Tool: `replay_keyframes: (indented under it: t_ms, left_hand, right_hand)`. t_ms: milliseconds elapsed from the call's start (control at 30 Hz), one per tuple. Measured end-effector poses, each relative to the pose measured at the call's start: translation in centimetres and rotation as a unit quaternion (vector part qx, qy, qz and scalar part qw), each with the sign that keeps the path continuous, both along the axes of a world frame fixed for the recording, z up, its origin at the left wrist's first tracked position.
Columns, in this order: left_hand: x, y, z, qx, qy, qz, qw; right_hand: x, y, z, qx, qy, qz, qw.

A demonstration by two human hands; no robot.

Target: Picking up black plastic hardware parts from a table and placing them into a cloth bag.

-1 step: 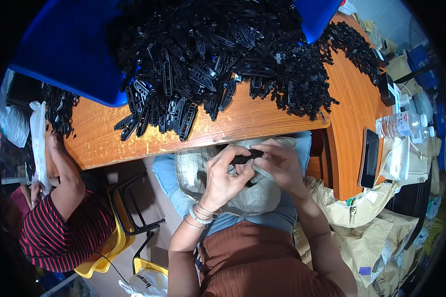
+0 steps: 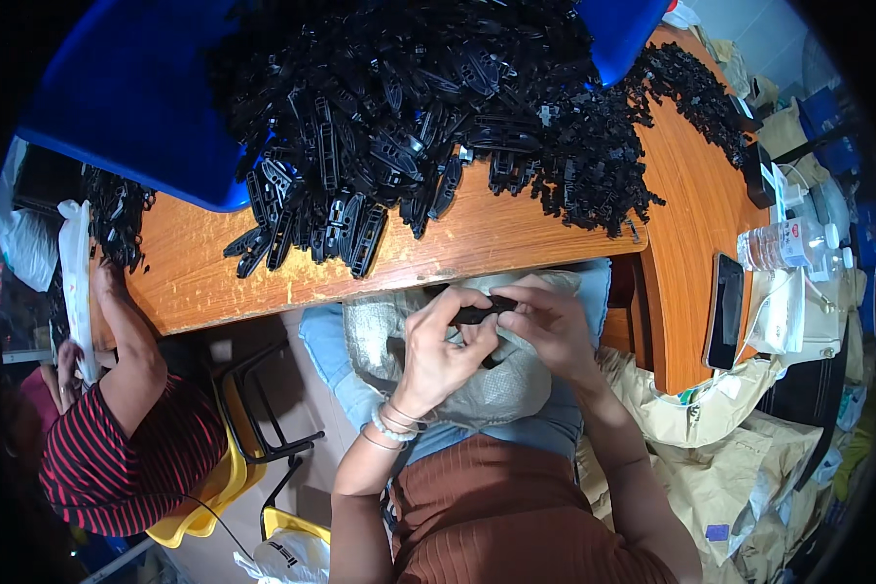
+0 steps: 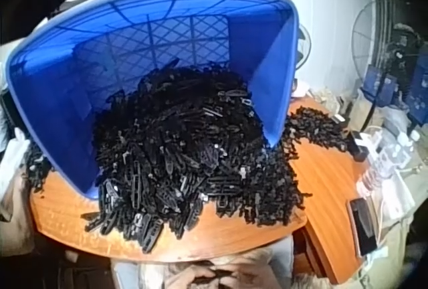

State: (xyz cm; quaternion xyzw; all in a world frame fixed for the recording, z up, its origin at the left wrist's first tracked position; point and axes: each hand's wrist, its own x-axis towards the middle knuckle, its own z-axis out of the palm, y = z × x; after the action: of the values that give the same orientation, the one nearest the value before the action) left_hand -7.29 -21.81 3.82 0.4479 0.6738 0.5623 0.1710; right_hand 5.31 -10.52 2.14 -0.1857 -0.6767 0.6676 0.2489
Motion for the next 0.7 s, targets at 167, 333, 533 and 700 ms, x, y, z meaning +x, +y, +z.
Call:
replay_keyframes:
  t_ms: [167,333,533,700]
  left_hand:
    - [-2.5,-0.2,0.7,-0.103,0.052,-0.077,0.99]
    - [-3.5,2.1,2.3,-0.044,0.162,-0.027,0.985]
    - [-5.7,10.2,1.2,0.035,0.322,0.057,0.944]
    - [-6.9,14.0,1.8,-0.018,0.416,0.047,0.908]
  right_hand:
    - [1.0,0.6,-1.6,0.084,-0.052,0.102,0.99]
    - [0.9,2.1,-0.1,0.227,-0.044,-0.102,0.968]
    - [0.2,7.3,-2.2,0.432,-0.108,-0.36,0.82]
    - [0.0,7.2,-2.9,0.39,-0.073,-0.351,0.848]
